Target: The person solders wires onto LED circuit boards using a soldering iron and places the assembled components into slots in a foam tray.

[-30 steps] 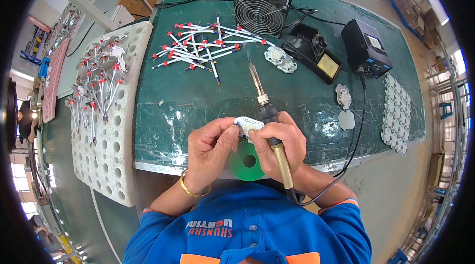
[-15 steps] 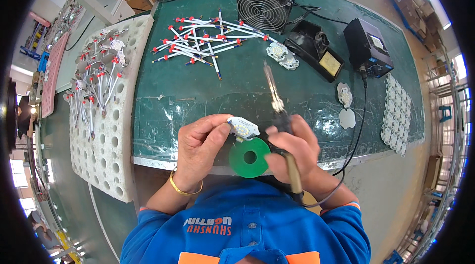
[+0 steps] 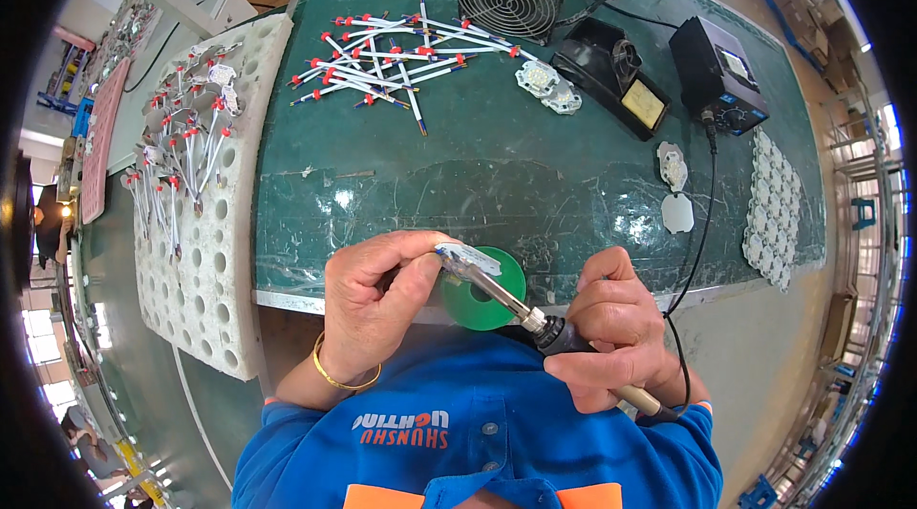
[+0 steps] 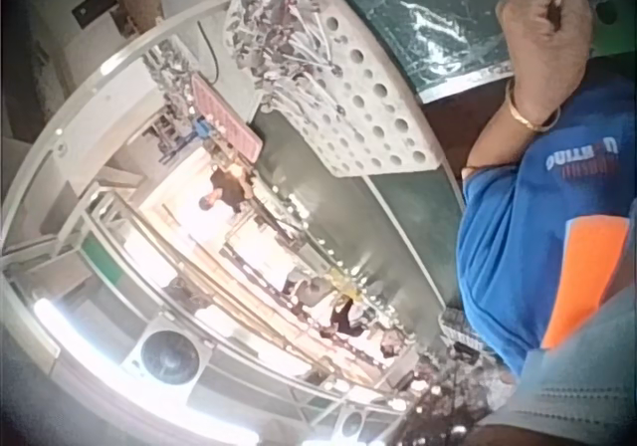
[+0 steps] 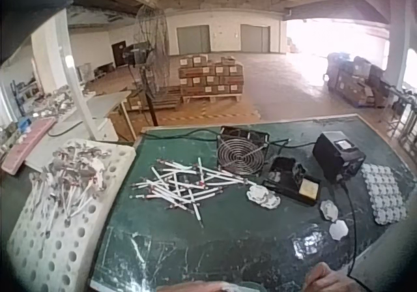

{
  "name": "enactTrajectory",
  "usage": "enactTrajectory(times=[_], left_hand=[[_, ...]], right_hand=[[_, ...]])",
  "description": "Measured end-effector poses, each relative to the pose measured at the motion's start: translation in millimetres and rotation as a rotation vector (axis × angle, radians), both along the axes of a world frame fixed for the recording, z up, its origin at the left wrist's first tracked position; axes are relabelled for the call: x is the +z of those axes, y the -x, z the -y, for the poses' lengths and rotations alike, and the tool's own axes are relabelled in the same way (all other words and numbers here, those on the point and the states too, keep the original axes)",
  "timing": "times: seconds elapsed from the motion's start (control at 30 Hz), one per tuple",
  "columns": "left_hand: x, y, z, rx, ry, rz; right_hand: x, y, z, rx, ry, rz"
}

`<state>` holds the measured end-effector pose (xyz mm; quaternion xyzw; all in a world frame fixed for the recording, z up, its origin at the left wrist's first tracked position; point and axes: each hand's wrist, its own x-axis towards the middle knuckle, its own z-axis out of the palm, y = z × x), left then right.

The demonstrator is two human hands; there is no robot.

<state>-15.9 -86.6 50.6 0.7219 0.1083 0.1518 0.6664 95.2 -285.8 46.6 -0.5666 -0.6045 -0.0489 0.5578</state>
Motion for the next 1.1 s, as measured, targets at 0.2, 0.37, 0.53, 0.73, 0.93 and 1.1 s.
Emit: enactTrajectory(times=[0.2, 0.37, 0.53, 0.73, 0.93, 1.1], left_hand=[[0.6, -1.8, 2.0, 0.024, -0.206, 0.073], [4.4, -1.8, 0.6, 0.014, -0.261, 0.085], [6.7, -1.9, -1.5, 0.004, -0.279, 0.083], [-0.9, -3.0, 0.0, 0.016, -0.172, 0.064], [-7.1, -8.0, -3.2, 0.035, 0.02, -0.027], [-13.2, -10.7, -6.5, -0.032, 0.199, -0.127]], right_hand=[[2.6, 2.8, 2.5, -0.022, 0.021, 0.023], [3.3, 3.1, 2.9, -0.022, 0.07, 0.047], [-0.1, 2.0, 2.5, -0.028, 0.081, 0.066], [0.6, 0.6, -1.5, -0.057, 0.088, 0.071], [-5.0, -3.4, -7.1, -0.084, 0.086, 0.16], [-2.4, -6.3, -5.7, -0.056, 0.004, -0.023]])
